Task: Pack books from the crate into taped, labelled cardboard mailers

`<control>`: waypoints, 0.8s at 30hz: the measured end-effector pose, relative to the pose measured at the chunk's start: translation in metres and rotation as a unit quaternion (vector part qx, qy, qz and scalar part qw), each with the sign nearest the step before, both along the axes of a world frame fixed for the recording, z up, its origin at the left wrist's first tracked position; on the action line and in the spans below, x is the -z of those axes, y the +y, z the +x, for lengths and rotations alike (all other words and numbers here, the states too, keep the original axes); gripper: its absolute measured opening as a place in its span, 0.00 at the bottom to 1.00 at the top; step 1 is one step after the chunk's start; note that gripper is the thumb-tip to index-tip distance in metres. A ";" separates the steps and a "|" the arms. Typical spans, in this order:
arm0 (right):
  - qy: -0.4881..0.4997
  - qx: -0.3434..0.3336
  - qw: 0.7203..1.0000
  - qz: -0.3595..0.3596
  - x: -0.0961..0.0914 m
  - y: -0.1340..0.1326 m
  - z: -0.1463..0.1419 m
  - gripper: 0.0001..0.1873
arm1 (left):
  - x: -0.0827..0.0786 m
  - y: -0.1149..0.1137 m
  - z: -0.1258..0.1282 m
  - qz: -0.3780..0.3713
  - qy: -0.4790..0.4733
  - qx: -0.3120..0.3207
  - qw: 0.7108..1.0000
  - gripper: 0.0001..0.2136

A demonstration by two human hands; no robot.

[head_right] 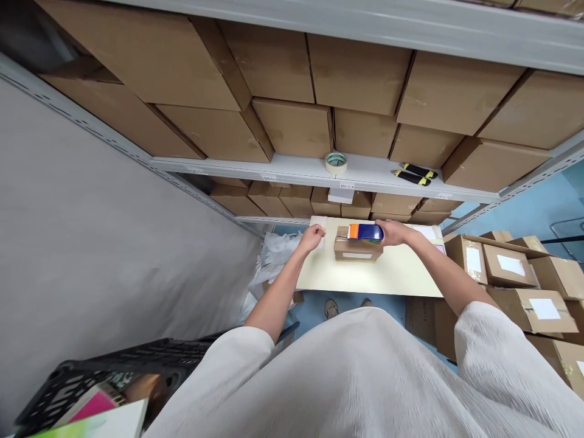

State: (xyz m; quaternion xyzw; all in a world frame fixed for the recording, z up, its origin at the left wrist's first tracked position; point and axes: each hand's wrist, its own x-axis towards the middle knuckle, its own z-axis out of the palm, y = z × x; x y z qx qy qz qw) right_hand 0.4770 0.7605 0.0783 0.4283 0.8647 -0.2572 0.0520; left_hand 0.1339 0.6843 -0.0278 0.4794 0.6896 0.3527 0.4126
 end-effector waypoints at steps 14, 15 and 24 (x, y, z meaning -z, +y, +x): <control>-0.046 0.018 0.999 0.001 0.001 0.009 -0.006 0.24 | 0.048 -0.005 0.004 -0.019 -0.003 -0.045 0.999 0.09; -0.047 0.022 0.999 -0.004 0.000 0.009 -0.008 0.25 | 0.052 -0.004 0.005 -0.022 0.001 -0.046 0.999 0.08; -0.174 -0.024 0.984 0.039 -0.016 0.000 -0.025 0.22 | 0.070 0.001 0.012 -0.084 0.058 -0.005 0.995 0.09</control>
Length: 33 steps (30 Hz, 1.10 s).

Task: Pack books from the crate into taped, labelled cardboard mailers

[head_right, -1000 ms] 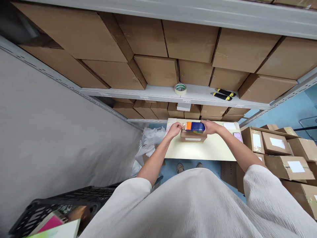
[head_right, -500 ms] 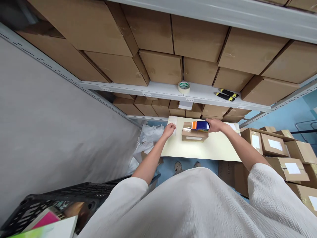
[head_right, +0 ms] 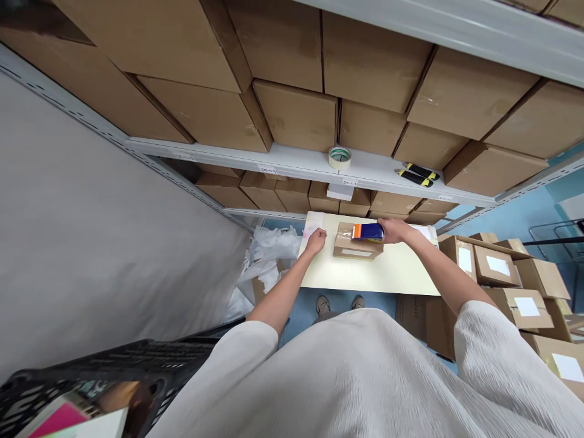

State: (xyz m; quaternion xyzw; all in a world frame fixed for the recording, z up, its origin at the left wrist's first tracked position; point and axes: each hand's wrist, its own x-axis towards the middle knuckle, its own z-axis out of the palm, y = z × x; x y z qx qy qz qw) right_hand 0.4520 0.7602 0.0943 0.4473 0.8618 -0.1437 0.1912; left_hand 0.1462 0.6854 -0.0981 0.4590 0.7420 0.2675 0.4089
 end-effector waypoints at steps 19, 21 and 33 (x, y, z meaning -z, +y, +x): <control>-0.057 -0.018 0.998 0.019 0.004 -0.002 -0.004 0.23 | 0.014 0.008 0.024 -0.053 0.048 0.037 0.997 0.10; -0.056 -0.017 0.998 0.018 0.003 -0.002 -0.005 0.23 | 0.013 0.008 0.022 -0.011 0.015 0.017 1.000 0.05; -0.017 0.008 1.000 -0.008 0.004 -0.003 -0.012 0.24 | -0.033 0.027 0.035 0.118 0.117 0.353 0.921 0.61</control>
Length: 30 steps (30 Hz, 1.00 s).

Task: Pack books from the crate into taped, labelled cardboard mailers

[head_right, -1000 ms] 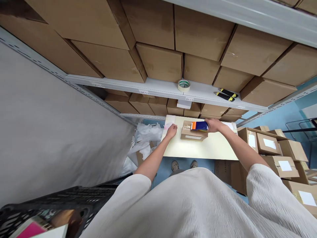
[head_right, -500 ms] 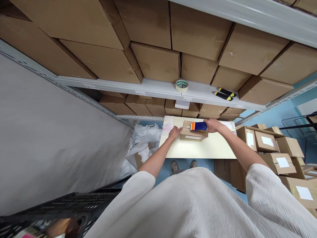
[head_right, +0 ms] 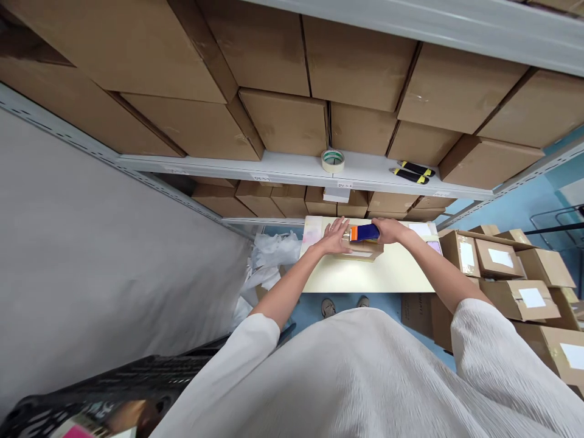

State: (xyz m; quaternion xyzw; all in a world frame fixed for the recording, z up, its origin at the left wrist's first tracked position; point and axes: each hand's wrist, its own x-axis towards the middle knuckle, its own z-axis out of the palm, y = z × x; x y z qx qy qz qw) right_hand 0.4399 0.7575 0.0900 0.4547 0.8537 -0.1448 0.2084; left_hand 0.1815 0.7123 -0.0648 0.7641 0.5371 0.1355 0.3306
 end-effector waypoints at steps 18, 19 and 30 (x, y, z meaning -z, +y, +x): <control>-0.083 -0.019 0.996 -0.016 -0.007 0.001 0.006 0.24 | 0.005 0.012 0.015 -0.048 0.167 0.034 0.984 0.64; -0.088 -0.020 0.996 -0.015 -0.007 0.003 0.009 0.25 | 0.006 0.012 0.015 -0.051 0.164 0.031 0.985 0.64; -0.080 -0.043 0.996 -0.010 -0.003 0.013 0.055 0.26 | 0.003 0.007 0.012 -0.043 0.189 0.045 0.980 0.63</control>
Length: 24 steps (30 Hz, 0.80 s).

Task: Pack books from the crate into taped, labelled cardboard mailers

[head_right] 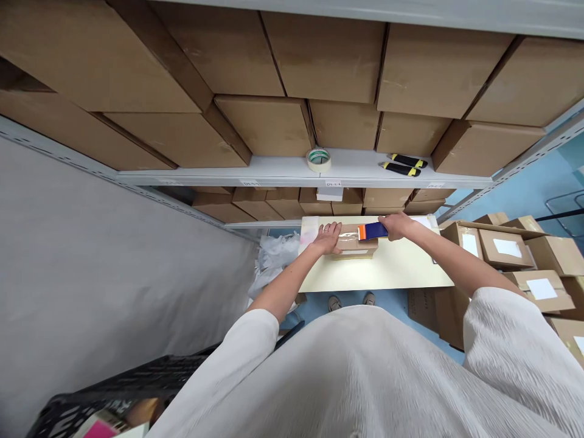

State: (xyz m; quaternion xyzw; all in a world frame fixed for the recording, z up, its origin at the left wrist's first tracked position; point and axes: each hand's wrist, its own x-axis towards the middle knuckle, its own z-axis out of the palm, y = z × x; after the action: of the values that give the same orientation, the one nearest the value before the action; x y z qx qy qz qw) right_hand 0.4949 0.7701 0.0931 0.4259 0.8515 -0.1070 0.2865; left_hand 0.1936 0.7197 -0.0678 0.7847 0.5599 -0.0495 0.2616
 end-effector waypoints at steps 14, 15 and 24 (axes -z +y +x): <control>0.032 0.039 0.999 -0.008 0.019 0.002 0.087 0.21 | -0.002 -0.001 -0.001 -0.003 0.001 0.004 1.000 0.61; 0.028 0.040 0.999 -0.007 0.020 0.003 0.093 0.21 | -0.002 -0.001 -0.001 -0.003 0.004 0.004 1.000 0.61; 0.035 0.051 0.998 -0.012 0.030 0.009 0.121 0.23 | -0.007 -0.004 0.001 -0.002 0.002 -0.002 1.000 0.61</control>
State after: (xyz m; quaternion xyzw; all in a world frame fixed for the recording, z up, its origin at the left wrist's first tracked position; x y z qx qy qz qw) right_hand 0.6159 0.7795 0.0634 0.4609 0.8369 -0.1466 0.2564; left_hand 0.1942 0.7162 -0.0612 0.7829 0.5621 -0.0516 0.2617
